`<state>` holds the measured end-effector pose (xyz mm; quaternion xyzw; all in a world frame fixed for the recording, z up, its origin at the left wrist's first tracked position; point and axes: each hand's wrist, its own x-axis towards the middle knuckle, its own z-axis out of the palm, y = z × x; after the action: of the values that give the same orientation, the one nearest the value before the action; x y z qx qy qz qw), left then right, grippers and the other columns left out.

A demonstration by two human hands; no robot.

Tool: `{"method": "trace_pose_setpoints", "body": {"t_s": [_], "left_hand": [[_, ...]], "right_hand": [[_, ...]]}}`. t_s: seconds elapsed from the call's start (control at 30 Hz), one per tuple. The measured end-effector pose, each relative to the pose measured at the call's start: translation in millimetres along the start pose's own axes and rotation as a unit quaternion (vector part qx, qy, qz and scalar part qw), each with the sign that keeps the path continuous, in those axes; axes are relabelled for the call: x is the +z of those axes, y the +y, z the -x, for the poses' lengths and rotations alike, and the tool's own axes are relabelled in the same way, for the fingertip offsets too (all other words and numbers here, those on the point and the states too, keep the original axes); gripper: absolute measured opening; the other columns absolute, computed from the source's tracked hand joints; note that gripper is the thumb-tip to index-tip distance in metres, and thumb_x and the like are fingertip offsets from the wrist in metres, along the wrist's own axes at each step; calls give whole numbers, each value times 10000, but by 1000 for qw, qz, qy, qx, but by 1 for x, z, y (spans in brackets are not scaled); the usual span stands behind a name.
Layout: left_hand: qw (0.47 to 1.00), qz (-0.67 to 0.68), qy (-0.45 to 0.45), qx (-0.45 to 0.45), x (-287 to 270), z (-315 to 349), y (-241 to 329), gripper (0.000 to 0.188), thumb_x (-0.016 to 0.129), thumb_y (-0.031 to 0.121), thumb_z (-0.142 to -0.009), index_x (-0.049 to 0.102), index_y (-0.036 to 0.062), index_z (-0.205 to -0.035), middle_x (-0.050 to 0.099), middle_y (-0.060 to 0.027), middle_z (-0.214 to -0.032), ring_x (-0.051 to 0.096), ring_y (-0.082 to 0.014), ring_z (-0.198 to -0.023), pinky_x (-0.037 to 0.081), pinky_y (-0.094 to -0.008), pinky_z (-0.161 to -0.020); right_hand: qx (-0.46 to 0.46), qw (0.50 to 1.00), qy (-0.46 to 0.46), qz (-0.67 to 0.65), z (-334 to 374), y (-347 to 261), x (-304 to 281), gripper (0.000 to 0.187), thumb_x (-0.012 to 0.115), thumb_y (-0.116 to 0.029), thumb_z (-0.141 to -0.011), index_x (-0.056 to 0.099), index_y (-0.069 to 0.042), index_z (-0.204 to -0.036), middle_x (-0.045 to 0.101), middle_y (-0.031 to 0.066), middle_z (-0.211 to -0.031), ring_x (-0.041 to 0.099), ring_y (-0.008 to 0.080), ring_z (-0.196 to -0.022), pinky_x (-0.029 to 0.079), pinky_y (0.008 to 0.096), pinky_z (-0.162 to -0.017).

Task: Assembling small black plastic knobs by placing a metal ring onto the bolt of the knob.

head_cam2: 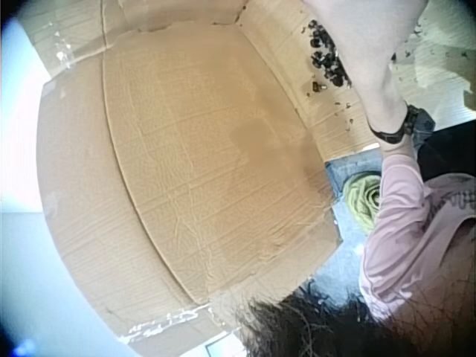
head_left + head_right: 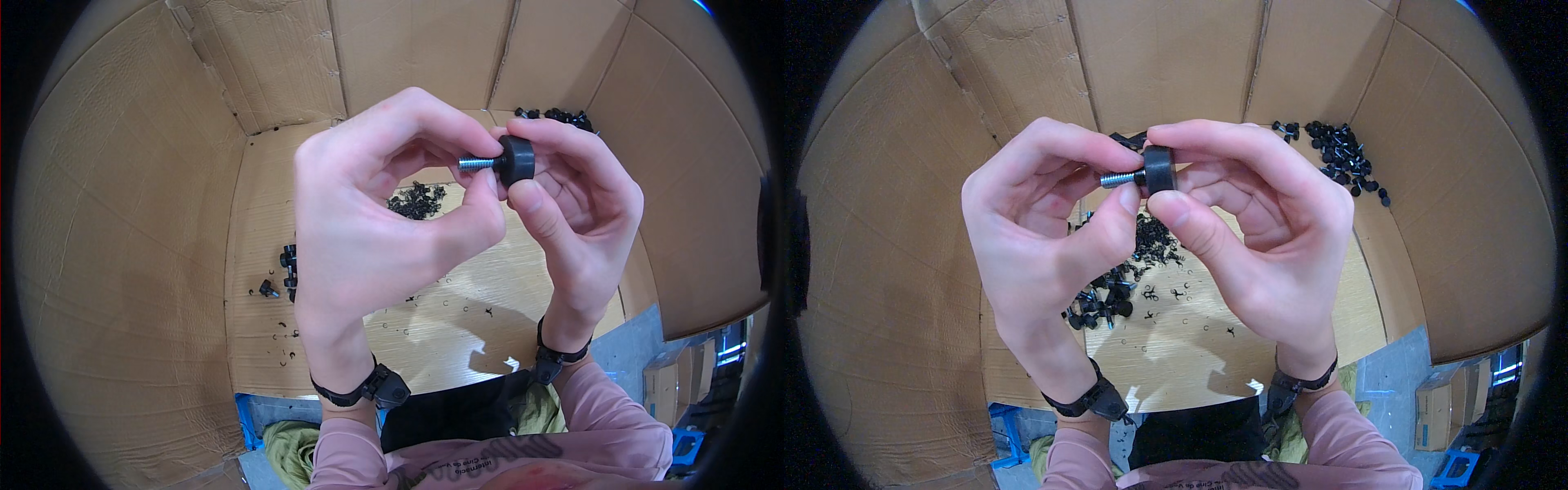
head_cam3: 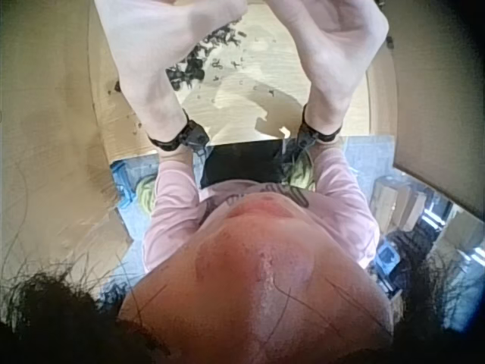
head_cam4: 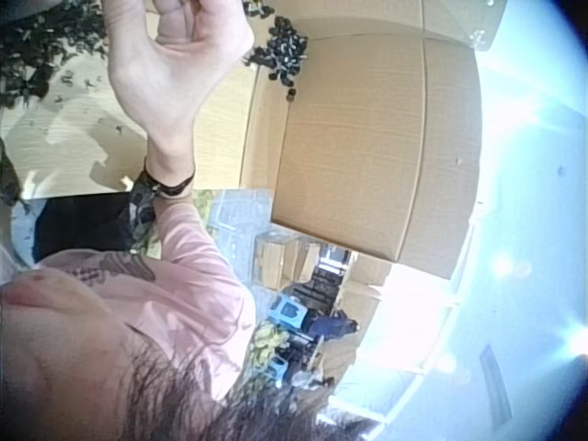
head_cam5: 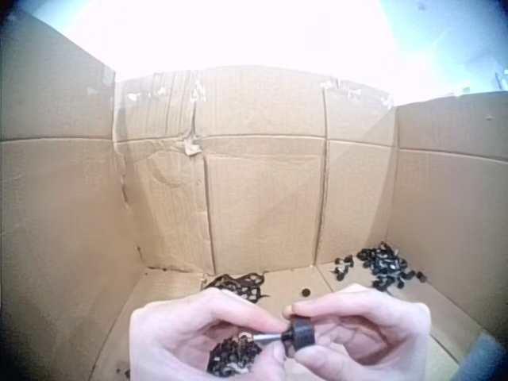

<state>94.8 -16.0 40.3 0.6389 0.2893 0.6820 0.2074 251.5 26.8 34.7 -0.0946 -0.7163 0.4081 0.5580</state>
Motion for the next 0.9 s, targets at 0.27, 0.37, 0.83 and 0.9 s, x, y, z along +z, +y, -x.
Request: {"method": "trace_pose_setpoints", "body": {"t_s": [0.27, 0.37, 0.83, 0.9], "left_hand": [[1000, -7, 1, -2, 0, 1, 0, 243, 622, -154, -677, 607, -68, -904, 632, -110, -879, 631, -158, -861, 518, -277, -822], [1000, -12, 5, 1, 1, 1, 1, 241, 619, -155, -676, 609, -67, -900, 634, -107, -871, 631, -156, -857, 518, -276, -818], [996, -86, -4, -5, -1, 2, 3, 238, 623, -135, -705, 612, -61, -930, 636, -94, -890, 622, -146, -878, 499, -272, -838], [997, -83, -5, -6, -1, 2, 2, 240, 627, -131, -706, 612, -61, -935, 637, -94, -899, 621, -146, -880, 497, -271, -842]], "right_hand": [[17, 1000, 14, -13, 2, 1, 2, 409, 680, -24, -806, 519, 107, -1158, 613, 165, -1041, 627, 165, -918, 502, 245, -836], [23, 999, 20, -12, 2, 0, 2, 412, 682, -28, -803, 520, 106, -1157, 616, 156, -1021, 634, 154, -882, 507, 227, -808], [60, 997, 27, -37, -1, 0, 1, 382, 658, -39, -818, 534, 97, -1152, 631, 142, -973, 653, 152, -803, 516, 208, -742], [67, 996, 30, -43, -1, -2, 1, 376, 654, -41, -822, 536, 95, -1152, 633, 137, -971, 653, 149, -795, 515, 203, -727]]}}
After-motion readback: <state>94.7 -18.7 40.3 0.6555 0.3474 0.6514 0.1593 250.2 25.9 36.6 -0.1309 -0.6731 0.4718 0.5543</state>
